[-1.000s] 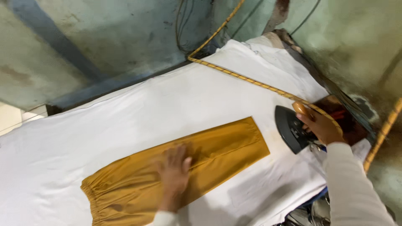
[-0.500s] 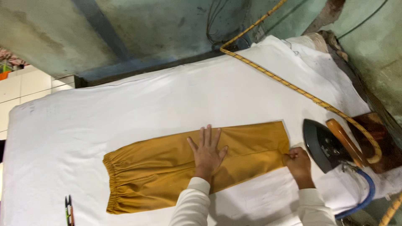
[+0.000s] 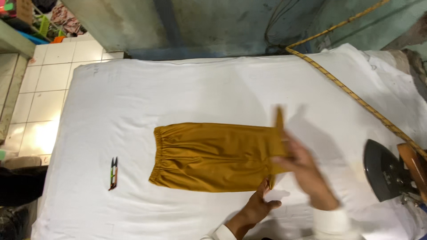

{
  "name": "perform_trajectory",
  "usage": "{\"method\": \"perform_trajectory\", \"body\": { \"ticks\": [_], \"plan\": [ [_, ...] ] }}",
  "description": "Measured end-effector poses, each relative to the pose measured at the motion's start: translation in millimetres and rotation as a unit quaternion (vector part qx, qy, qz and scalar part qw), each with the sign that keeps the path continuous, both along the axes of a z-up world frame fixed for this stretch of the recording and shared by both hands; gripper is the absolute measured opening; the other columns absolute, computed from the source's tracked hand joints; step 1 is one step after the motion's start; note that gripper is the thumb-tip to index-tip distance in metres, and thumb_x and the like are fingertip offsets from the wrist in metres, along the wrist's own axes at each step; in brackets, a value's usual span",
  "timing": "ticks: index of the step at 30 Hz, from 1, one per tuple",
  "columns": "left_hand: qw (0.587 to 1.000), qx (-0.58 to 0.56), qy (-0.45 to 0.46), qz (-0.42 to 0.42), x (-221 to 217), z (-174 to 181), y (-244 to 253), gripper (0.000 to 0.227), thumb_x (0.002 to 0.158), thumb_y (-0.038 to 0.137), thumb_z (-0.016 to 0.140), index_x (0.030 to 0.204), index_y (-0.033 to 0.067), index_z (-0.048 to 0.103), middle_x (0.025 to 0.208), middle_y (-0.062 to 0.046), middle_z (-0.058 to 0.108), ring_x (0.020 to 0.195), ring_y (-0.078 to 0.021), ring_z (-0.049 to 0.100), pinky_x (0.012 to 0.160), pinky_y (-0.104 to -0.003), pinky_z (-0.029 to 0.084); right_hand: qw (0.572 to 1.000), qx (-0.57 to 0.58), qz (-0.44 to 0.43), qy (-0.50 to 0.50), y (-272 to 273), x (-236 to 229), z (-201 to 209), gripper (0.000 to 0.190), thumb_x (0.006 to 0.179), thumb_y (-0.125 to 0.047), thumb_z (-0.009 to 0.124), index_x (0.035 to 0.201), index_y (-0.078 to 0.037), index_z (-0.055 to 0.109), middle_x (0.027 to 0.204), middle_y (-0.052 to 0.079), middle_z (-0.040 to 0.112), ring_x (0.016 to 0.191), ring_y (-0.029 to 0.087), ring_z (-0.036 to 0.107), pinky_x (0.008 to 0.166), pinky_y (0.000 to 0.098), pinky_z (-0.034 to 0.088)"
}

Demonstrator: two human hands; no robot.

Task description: The person folds and irons a patterned shirt and a pair of yellow pants on a table, using an iron and snips to tidy the garments.

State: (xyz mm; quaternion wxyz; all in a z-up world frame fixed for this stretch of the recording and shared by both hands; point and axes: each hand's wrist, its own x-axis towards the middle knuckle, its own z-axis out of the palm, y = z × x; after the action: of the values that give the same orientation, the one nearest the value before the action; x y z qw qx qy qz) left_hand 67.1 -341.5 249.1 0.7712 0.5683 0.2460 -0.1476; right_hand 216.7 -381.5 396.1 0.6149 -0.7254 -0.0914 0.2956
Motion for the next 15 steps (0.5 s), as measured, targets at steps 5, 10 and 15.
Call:
{"method": "perform_trajectory", "body": {
  "ticks": [5, 10, 15],
  "plan": [
    [0.978, -0.189, -0.027, 0.080, -17.6, -61.5, 1.8, 0.074, 0.083, 0.020, 0.072, 0.150, 0.0172, 0.039, 0.155, -0.002, 0.038, 0.142, -0.0203, 0.031, 0.110, -0.036, 0.026, 0.956, -0.112, 0.249, -0.106, 130.3, -79.2, -58.1, 0.091, 0.087, -0.009, 0.074, 0.165, -0.022, 0.028, 0.155, 0.017, 0.051, 0.130, 0.043, 0.059, 0.109, 0.0514, 0.050],
    [0.953, -0.275, 0.105, 0.069, -30.8, -112.8, 28.7, 0.048, 0.086, 0.025, 0.074, 0.130, 0.0191, 0.058, 0.121, -0.002, 0.057, 0.104, -0.0182, 0.050, 0.077, -0.032, 0.035, 0.946, -0.105, 0.255, -0.172, 132.5, -80.3, -118.4, 0.089, 0.085, -0.023, 0.081, 0.161, -0.022, 0.035, 0.123, 0.013, 0.067, 0.109, 0.028, 0.070, 0.097, 0.0389, 0.057],
    [0.902, -0.359, 0.234, 0.057, -43.1, -114.1, 86.7, 0.025, 0.087, 0.031, 0.076, 0.110, 0.0208, 0.077, 0.088, -0.003, 0.075, 0.066, -0.0162, 0.069, 0.045, -0.027, 0.045, 0.944, -0.068, 0.090, -0.309, 78.7, 29.2, -143.0, 0.041, 0.092, -0.003, 0.058, 0.130, -0.016, 0.070, 0.133, 0.001, 0.070, 0.127, 0.017, 0.063, 0.106, 0.0295, 0.050]
  ]
}}
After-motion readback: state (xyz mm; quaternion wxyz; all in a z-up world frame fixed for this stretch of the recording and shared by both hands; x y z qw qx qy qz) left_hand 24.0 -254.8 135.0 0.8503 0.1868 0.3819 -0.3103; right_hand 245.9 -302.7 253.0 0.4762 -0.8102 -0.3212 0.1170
